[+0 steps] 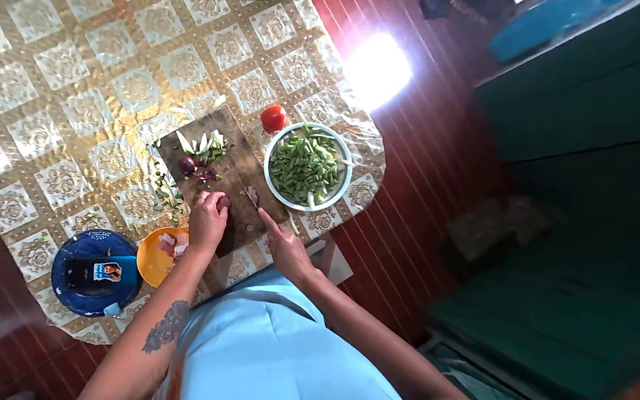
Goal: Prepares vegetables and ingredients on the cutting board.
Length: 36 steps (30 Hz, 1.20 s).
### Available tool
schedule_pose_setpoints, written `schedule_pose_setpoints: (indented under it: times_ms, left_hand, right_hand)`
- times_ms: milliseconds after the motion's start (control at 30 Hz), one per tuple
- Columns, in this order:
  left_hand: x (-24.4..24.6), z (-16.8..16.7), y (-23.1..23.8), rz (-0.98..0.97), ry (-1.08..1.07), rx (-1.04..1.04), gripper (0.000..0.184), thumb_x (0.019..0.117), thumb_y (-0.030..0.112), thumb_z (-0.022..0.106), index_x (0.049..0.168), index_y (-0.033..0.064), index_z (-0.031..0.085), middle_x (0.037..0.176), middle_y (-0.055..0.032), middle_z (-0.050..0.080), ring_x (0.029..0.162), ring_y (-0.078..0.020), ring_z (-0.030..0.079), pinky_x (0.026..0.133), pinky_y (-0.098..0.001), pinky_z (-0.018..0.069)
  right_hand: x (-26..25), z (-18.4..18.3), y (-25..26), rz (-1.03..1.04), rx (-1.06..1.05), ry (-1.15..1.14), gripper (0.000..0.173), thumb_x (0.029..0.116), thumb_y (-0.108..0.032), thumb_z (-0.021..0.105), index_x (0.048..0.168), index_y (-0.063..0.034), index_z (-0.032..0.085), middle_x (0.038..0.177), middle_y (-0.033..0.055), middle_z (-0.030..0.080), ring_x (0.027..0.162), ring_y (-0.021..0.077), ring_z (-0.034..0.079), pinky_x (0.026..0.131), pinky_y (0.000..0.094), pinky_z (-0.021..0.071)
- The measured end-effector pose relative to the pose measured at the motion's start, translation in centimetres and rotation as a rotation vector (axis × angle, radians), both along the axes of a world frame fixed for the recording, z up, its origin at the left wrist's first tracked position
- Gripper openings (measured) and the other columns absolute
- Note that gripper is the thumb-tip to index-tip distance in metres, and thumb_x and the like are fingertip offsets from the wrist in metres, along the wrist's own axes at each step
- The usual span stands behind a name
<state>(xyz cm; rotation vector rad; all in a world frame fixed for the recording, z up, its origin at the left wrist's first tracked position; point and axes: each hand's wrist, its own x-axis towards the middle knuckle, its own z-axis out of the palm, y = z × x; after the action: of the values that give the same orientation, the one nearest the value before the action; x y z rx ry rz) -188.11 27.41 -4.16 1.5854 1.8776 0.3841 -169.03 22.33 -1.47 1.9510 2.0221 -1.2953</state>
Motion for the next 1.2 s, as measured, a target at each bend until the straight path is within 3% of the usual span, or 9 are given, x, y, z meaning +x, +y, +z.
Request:
schedule_pose_setpoints:
  times_ms: [67,200,300,467,667,767,867,1067,1200]
  left_hand:
    - [0.8,0.2,-0.4,0.022,-0.053,0.023,0.023,0.0944,0.007,0.070,0.115,-0.0025,0.072,0.118,-0.0226,0.068,0.108,-0.0373,0.068,0.095,-0.0543,0.0534]
    - [1.2,0.9,-0.7,0.129,-0.122,-0.073,0.023,0.1006,0.014,0.065,0.114,-0.0022,0.073,0.118,-0.0218,0.069,0.114,-0.0359,0.066,0.102,-0.0533,0.0495]
    - [0.9,0.6,-0.8,0.196,-0.100,-0.127,0.021,0.0955,0.014,0.072,0.109,-0.0017,0.073,0.115,-0.0204,0.070,0.110,-0.0345,0.067,0.099,-0.0540,0.0509]
    - [1.2,0.5,-0.5,0.234,-0.095,-0.146,0.017,0.0905,0.008,0.075,0.105,-0.0011,0.073,0.111,-0.0195,0.070,0.105,-0.0337,0.068,0.094,-0.0535,0.0522]
    - [0.8,0.7,0.1,0.162,-0.078,-0.169,0.012,0.0909,0.006,0.073,0.100,-0.0018,0.075,0.110,-0.0199,0.070,0.105,-0.0346,0.067,0.093,-0.0537,0.0518]
    - [0.5,0.6,-0.4,0.110,-0.078,-0.109,0.008,0.0884,0.002,0.073,0.095,-0.0019,0.074,0.107,-0.0215,0.070,0.101,-0.0380,0.067,0.089,-0.0565,0.0529]
    - [0.8,0.3,-0.4,0.138,-0.069,-0.103,0.010,0.0894,0.003,0.072,0.098,-0.0014,0.075,0.108,-0.0204,0.071,0.102,-0.0361,0.068,0.090,-0.0551,0.0534]
    - [0.5,0.6,0.0,0.178,-0.101,-0.187,0.016,0.0951,0.009,0.071,0.107,0.0004,0.076,0.111,-0.0181,0.072,0.108,-0.0310,0.068,0.098,-0.0503,0.0518]
    - [0.7,1.3,0.3,0.196,-0.075,-0.234,0.016,0.0966,0.014,0.071,0.099,-0.0008,0.075,0.102,-0.0191,0.073,0.100,-0.0339,0.070,0.093,-0.0550,0.0525]
  right_hand:
    - [-0.1,0.2,0.0,-0.014,0.036,0.038,0.059,0.1069,-0.007,0.040,0.163,-0.0231,0.030,0.119,0.0243,0.068,0.093,0.0404,0.071,0.084,0.0537,0.0565]
    - [-0.9,0.8,-0.2,0.001,-0.042,0.083,0.059,0.1080,-0.010,0.039,0.164,-0.0241,0.028,0.121,0.0234,0.067,0.098,0.0394,0.070,0.088,0.0530,0.0558]
    - [-1.5,0.6,-0.7,0.021,-0.048,0.087,0.058,0.1076,-0.010,0.040,0.163,-0.0235,0.030,0.119,0.0237,0.068,0.095,0.0392,0.071,0.086,0.0521,0.0566]
    - [-1.6,0.7,-0.8,0.076,-0.142,0.019,0.060,0.1086,-0.011,0.036,0.165,-0.0275,0.023,0.125,0.0235,0.065,0.097,0.0395,0.070,0.088,0.0522,0.0558]
    - [-2.2,0.6,0.1,0.111,-0.094,0.035,0.059,0.1079,-0.007,0.036,0.165,-0.0217,0.025,0.120,0.0254,0.067,0.097,0.0410,0.071,0.087,0.0530,0.0563]
    - [-4.2,-0.2,2.0,0.126,-0.112,0.008,0.067,0.1072,-0.003,0.040,0.166,-0.0236,0.016,0.121,0.0265,0.066,0.101,0.0425,0.070,0.090,0.0543,0.0555]
    - [-4.4,-1.0,1.9,0.127,-0.116,-0.024,0.073,0.1066,-0.003,0.041,0.167,-0.0289,0.009,0.122,0.0265,0.065,0.099,0.0430,0.070,0.088,0.0553,0.0562]
    - [-1.9,-0.2,-0.6,0.120,-0.095,-0.020,0.061,0.1072,-0.007,0.036,0.165,-0.0243,0.026,0.119,0.0258,0.067,0.096,0.0422,0.071,0.085,0.0545,0.0566]
    - [-2.0,0.7,0.1,0.101,-0.015,0.025,0.060,0.1065,-0.007,0.037,0.164,-0.0233,0.028,0.119,0.0245,0.067,0.089,0.0399,0.071,0.081,0.0527,0.0576]
